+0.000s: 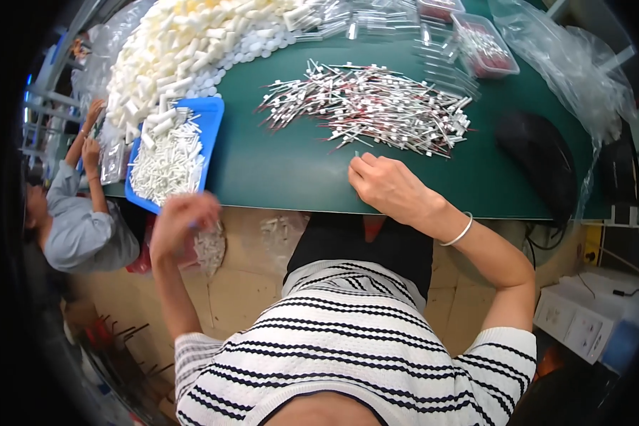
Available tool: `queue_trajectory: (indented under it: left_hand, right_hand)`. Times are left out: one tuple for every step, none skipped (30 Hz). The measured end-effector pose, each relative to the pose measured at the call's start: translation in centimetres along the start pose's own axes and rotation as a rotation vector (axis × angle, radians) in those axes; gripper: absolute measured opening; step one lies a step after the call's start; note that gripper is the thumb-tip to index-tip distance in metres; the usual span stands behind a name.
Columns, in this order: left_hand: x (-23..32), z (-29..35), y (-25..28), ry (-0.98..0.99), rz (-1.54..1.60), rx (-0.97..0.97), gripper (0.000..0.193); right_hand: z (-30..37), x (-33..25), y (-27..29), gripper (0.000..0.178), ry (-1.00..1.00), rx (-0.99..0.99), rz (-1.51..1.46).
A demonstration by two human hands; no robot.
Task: The person assembles small plastic caps onto wired electronic components by hand at a factory workbench.
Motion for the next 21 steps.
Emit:
queue_trajectory:
  left_hand:
    - [1.4,-2.3,2.4,-0.126,-0.273,0.234,0.016]
    - [0.8,-4.3,5.2,-0.195,-0.568,0.460,0.015]
    - [0.8,-6.0,6.7,-0.377,-0.687,0.561,0.014]
    - [0.0,-7.9,8.3,-0.417,-0.679,0.588,0.012]
    - [-0.5,-9.6,9.2,-0.457,-0.720,0.599,0.012]
    - [-0.5,-11.2,9.9,-0.500,-0.762,0.608,0.011]
    - [-0.1,-12.9,10.0,-0.536,-0.783,0.621,0.010]
    - [0.5,-14.4,9.7,-0.572,-0.802,0.634,0.010]
    - [1.2,-16.1,9.6,-0.587,-0.876,0.641,0.010]
    - [1.6,-17.8,9.4,-0.556,-0.934,0.632,0.011]
    - [2.1,-19.3,9.2,-0.526,-0.992,0.626,0.012]
    - [2.4,-20.4,8.9,-0.530,-1.060,0.654,0.012]
    - [2.1,-21.5,9.3,-0.538,-1.056,0.653,0.012]
    - [1.5,-22.6,9.9,-0.414,-1.234,0.628,0.014]
    - [0.6,-23.4,10.6,-0.281,-1.407,0.597,0.017]
    - [0.7,-23.8,10.3,-0.269,-1.371,0.609,0.017]
    - [0.7,-23.7,10.5,-0.340,-1.354,0.617,0.017]
    - [0.6,-23.5,10.8,-0.406,-1.336,0.624,0.017]
    - [0.3,-23.0,11.3,-0.377,-1.252,0.673,0.018]
    - [0.8,-22.1,10.7,-0.506,-1.182,0.684,0.022]
    - [2.5,-21.1,8.0,-0.469,-0.812,0.662,0.024]
  right_hand:
    - [-0.1,-0.1,0.3,0.019,0.001,-0.031,-0.034]
    - [-0.4,-0.2,0.3,0.014,0.009,-0.059,-0.072]
    - [-0.6,-0.1,0.3,0.014,0.018,-0.056,-0.069]
    - [-0.7,-0.1,0.3,0.012,0.020,-0.018,-0.086]
    - [-0.8,0.0,0.3,0.010,0.017,0.021,-0.103]
    - [-0.9,0.1,0.1,0.010,0.012,0.029,-0.097]
    - [-0.8,0.2,0.0,0.010,-0.035,0.033,-0.143]
    - [-0.6,0.2,-0.2,0.010,-0.081,0.037,-0.189]
    - [-0.3,0.1,-0.6,0.009,-0.112,0.040,-0.198]
    - [-0.2,-0.2,-0.7,0.009,-0.121,0.042,-0.191]
    - [-0.2,-0.4,-0.6,0.009,-0.153,0.059,-0.171]
    - [-0.2,-0.6,-0.5,0.010,-0.186,0.074,-0.153]
    - [-0.2,-0.9,-0.3,0.009,-0.197,0.086,-0.148]
    - [-0.3,-1.0,-0.2,0.009,-0.204,0.086,-0.143]
    - [-0.4,-1.2,-0.2,0.010,-0.164,0.093,-0.106]
    - [-0.4,-1.2,-0.5,0.011,-0.138,0.098,-0.071]
    - [-0.4,-1.4,-0.9,0.008,-0.114,0.174,-0.048]
    - [-0.6,-1.3,-1.2,0.007,-0.116,0.200,-0.037]
    - [-0.7,-1.3,-1.7,0.007,-0.112,0.219,-0.032]
    - [-0.6,-1.2,-2.0,0.008,-0.131,0.272,-0.041]
    - [-0.1,-0.7,-2.2,0.010,-0.179,0.289,-0.069]
Point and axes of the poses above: each hand's wrist, its own z-axis away from the middle knuckle, its own y-axis out of the back of the hand, x = y × z, the point moved 3 cm from there along -z, towards the middle knuckle, and after that the axes turned 3 degrees about -y, right-handed, at the moved point
